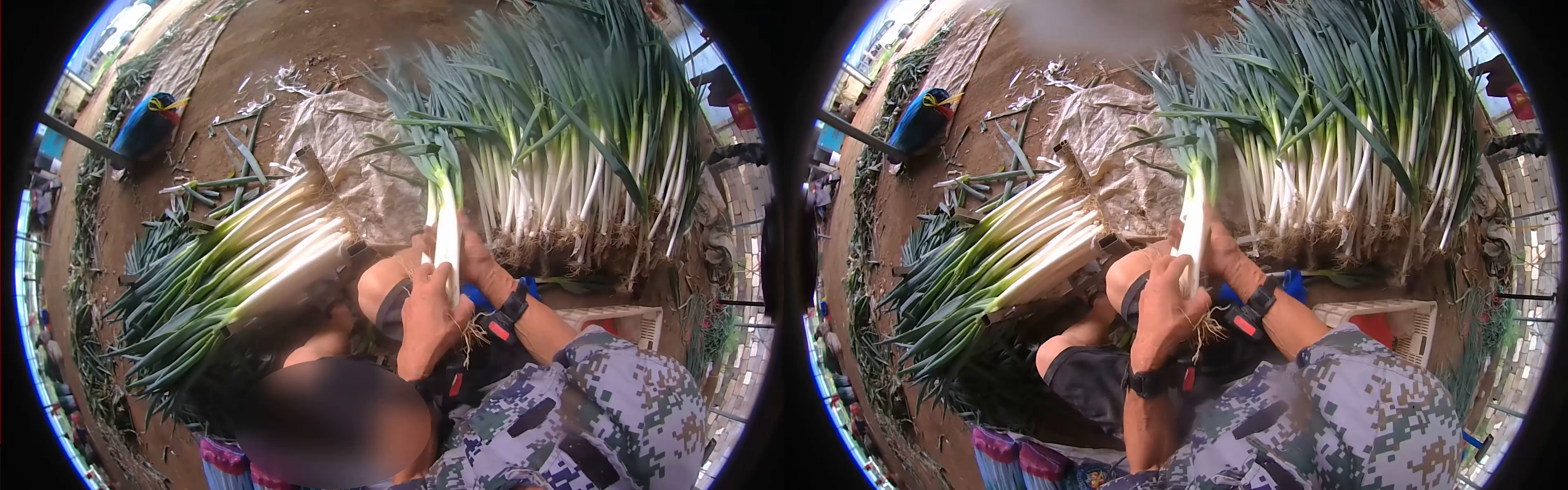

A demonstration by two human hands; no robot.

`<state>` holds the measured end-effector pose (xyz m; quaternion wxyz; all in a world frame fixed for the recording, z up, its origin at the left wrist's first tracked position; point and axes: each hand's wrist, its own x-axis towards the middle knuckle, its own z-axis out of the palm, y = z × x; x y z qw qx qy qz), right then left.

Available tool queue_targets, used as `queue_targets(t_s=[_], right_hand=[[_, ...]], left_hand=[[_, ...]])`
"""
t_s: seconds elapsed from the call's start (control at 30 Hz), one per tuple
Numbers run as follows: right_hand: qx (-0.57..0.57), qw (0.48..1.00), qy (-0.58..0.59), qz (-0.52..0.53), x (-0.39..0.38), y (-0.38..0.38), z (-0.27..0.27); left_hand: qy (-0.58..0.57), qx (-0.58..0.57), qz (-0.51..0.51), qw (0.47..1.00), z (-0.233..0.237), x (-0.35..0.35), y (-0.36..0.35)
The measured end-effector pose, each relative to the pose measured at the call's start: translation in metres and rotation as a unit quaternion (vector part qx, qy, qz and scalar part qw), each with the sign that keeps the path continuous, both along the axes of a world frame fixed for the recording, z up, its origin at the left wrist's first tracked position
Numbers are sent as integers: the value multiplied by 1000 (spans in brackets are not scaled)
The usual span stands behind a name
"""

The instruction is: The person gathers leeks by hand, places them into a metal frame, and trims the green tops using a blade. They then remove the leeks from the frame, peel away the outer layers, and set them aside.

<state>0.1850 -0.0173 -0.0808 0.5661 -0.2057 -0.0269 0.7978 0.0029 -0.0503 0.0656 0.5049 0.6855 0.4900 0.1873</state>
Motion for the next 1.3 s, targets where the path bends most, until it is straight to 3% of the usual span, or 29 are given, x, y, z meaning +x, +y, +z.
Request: queue_targets(t_s=[0.07,0.13,0.2,0.23,0.27,0.33,0.37,0.4,0.47,0.5,0.57,0.63,0.7,0.73,0.77,0.83,0.87,0.93,0.97,1.03,1.13,1.2,1.3], right_hand=[[-7,998,67,12,12,16,-3],[-100,989,65,-82,0,24,28],[-183,963,145,-137,-11,42,62],[-95,984,81,-127,-8,50,68],[-93,975,162,-118,-20,57,94],[11,989,105,-100,-33,77,146],[78,989,-12,-125,-38,91,164],[128,983,-47,-119,-41,108,178],[241,929,-250,-126,-74,131,228],[263,886,-354,-141,-95,143,246],[287,750,-579,-143,-124,180,270],[380,529,-747,-131,-162,203,286],[505,293,-781,-220,-200,232,254],[545,262,-772,-194,-226,228,246],[588,268,-745,-165,-248,230,224],[633,222,-730,-133,-292,227,155],[635,165,-749,-96,-307,224,105],[643,175,-741,81,-303,212,2],[555,161,-800,162,-291,189,-13],[535,212,-794,197,-290,190,-14],[527,287,-768,221,-268,207,-2],[478,282,-784,278,-254,200,40],[436,270,-793,329,-242,198,29]], left_hand=[[11,15,-18,1000,25,-8,-16],[9,28,-13,999,48,-18,-19],[-17,29,-10,999,64,-38,-15],[-37,78,1,996,64,-47,-15],[-60,133,7,989,58,-62,-17],[-100,187,29,977,63,-75,-14],[-129,205,63,968,57,-80,-12],[-158,222,94,957,45,-85,-11],[-189,229,170,940,23,-92,-7],[-147,222,237,934,13,-96,-9],[-56,197,365,908,-1,-100,-10],[-108,170,384,901,-8,-120,-9],[-137,137,345,918,-7,-155,-8],[-151,158,336,916,12,-178,-10],[-108,223,335,909,20,-198,-6],[-84,241,367,895,19,-241,-1],[-38,239,395,886,13,-265,1],[13,208,452,867,1,-306,1],[18,187,482,856,6,-326,-2],[104,213,481,844,-14,-362,2],[120,230,454,852,-31,-383,26],[111,273,417,860,-18,-378,50],[116,288,329,892,-25,-369,98]])
